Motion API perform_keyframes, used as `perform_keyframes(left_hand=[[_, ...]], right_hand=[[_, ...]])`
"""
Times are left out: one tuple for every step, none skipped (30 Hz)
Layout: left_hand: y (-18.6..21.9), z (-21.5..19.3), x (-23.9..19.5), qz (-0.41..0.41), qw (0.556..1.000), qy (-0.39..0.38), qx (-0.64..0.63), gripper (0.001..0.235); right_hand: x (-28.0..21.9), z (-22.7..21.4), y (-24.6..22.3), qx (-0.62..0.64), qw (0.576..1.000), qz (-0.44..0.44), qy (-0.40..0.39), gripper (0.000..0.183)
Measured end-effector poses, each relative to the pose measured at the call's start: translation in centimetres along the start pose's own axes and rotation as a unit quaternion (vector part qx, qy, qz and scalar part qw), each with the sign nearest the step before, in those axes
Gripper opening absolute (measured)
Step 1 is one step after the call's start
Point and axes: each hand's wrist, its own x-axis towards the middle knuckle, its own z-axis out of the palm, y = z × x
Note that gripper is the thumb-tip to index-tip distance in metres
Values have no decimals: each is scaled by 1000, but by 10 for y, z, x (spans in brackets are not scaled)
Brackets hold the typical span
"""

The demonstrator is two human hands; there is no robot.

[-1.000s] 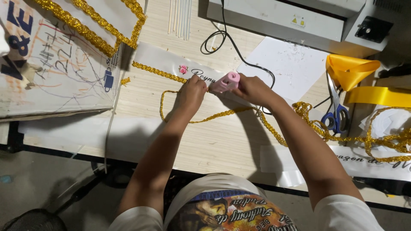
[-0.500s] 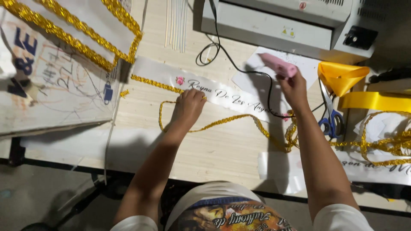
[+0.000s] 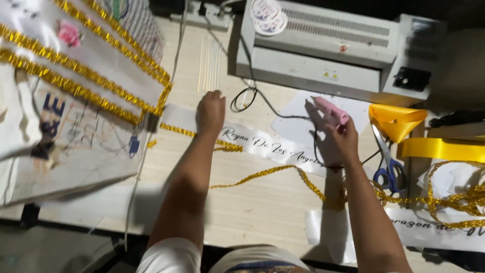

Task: The person decorates white sashes with gold tinsel trim using a hot glue gun. They apply glue to the sash and press the tinsel along the edge, repeating the process to attach the trim to multiple sashes on a work table.

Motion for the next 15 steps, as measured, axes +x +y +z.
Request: perform_keyframes(left_hand=[[-5,7,7,-12,1000,6,24,23],[-9,14,15,-24,998,12,48,24],[-13,20,19,-15,999,8,44,24],[-15,27,23,-47,997,-6,64,23],[-18,34,28,-77,993,-22,84,22],[-33,49,35,-66,994,-27,80,22],[-48,65,39,-111,990,-40,78,20],[-62,82,43,-157,983,-53,76,19],[-66,79,39,-146,985,-60,73,19],[-72,76,35,-129,990,-45,45,21],[-79,71,31,-113,993,-29,18,24],[-70,64,17,-105,994,-34,15,24],[-63,55,5,-137,990,-10,-27,25],[-57,45,-8,-169,983,13,-70,27],[-33,34,-24,-163,984,12,-72,27]], right_hand=[[-3,-1,-2,1,1000,2,0,55],[-5,-3,-2,3,1000,4,0,60],[-5,-4,1,2,1000,8,10,60],[-5,-5,6,5,1000,-6,10,63],[-6,-6,11,8,1000,-19,11,67],[-8,-8,4,6,1000,-13,22,67],[-13,-10,-2,52,999,14,7,69],[-17,-12,-8,99,994,40,-6,72],[-20,-17,-9,97,994,46,5,72],[-24,-21,-11,83,996,-15,5,64],[-26,-24,-14,68,995,-76,2,58],[-31,-29,-18,66,995,-72,10,58],[-34,-31,-23,52,991,-95,73,55],[-36,-32,-29,36,983,-117,136,54],[-40,-34,-32,35,982,-117,142,54]])
